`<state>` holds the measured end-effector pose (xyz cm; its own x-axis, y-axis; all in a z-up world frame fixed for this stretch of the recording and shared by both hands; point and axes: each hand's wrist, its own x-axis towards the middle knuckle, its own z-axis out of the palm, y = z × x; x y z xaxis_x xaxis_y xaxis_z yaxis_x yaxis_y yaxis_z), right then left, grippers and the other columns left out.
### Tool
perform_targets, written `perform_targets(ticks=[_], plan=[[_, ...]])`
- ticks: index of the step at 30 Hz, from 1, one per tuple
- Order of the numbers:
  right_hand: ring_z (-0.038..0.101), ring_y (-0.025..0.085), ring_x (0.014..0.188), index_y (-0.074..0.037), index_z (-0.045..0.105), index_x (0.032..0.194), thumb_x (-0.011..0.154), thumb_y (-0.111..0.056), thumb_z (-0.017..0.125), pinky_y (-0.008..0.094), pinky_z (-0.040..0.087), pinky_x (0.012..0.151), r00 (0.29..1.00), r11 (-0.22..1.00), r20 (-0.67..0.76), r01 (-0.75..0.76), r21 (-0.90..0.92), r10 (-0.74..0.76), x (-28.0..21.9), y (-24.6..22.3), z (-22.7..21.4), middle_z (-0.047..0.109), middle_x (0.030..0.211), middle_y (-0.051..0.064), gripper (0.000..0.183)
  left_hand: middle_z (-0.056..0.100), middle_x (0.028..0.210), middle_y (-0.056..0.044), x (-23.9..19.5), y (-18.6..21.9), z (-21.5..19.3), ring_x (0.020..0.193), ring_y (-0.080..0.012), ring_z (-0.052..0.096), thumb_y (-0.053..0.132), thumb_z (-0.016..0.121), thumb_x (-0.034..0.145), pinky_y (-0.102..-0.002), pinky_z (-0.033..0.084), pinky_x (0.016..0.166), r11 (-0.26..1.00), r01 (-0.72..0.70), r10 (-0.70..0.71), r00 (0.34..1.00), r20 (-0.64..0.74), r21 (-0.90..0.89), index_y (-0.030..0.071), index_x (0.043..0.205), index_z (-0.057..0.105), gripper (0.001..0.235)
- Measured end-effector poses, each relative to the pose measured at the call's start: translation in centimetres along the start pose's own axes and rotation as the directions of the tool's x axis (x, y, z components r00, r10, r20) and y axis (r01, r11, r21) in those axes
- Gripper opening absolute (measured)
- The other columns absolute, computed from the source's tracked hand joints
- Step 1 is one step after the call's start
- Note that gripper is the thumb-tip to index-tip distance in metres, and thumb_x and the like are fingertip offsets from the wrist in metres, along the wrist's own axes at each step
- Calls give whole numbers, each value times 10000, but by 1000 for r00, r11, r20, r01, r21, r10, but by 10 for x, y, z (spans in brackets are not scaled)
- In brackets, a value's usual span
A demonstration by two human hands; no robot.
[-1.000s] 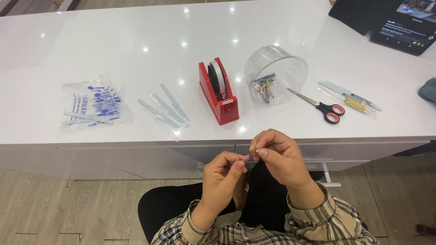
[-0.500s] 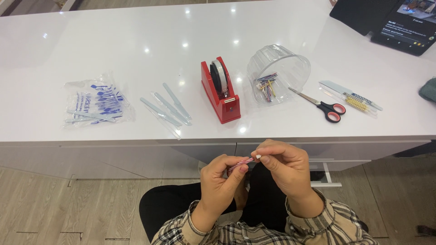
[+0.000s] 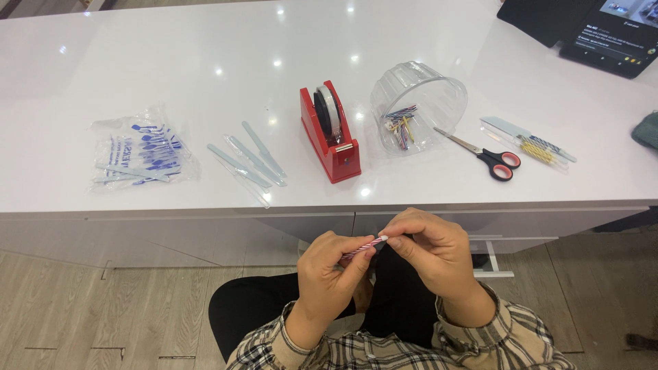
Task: The person prepares decorative items by taking small striped sticks from a container and taping them to clear plastic strips by hand.
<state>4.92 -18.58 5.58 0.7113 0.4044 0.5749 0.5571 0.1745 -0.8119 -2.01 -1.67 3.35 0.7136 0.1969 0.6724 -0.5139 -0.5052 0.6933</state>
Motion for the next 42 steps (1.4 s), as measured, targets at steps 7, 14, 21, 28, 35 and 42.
perform_targets(ticks=[7,14,21,28,35,42], plan=[[707,178,788,-63,723,985,948,-80,674,279,593,753,994,993,107,4,-121,9,7,-6,-10,744,858,59,63,758,826,30,4,2,-5,616,-112,566,137,738,930,-240,497,630,999,-37,36,998,56,24,128,999,756,72],[673,158,760,-82,709,935,948,-112,679,274,564,736,993,982,116,-12,-190,35,9,-7,-12,719,823,30,45,752,806,51,4,0,-3,609,-101,564,192,714,949,-236,486,617,1000,5,-7,996,84,19,143,990,766,82],[671,167,767,-73,702,917,944,-94,678,286,554,778,987,937,151,101,-333,-53,10,-11,-12,723,837,17,41,729,778,56,5,1,-4,617,-106,555,165,715,945,-238,489,613,1000,13,-16,995,101,29,140,971,767,64],[636,179,717,-53,678,915,958,-112,660,304,534,761,968,886,207,220,-408,-144,13,-12,-10,696,812,24,75,707,739,71,5,0,-5,621,-92,553,199,697,953,-240,473,602,995,97,-97,983,155,9,155,963,780,95],[632,210,734,-36,650,929,974,-84,636,331,530,760,942,871,260,302,-388,-212,13,-11,-12,673,844,55,68,732,733,43,6,1,-6,682,-88,637,234,715,928,-236,518,636,925,359,-317,911,265,-124,149,901,798,121],[574,202,717,-50,627,927,1006,-127,607,322,498,734,937,871,288,301,-389,-196,9,-7,-13,621,830,46,112,780,747,23,3,-5,-3,708,-86,703,275,748,897,-232,567,666,831,523,-449,832,326,-190,142,855,813,154]])
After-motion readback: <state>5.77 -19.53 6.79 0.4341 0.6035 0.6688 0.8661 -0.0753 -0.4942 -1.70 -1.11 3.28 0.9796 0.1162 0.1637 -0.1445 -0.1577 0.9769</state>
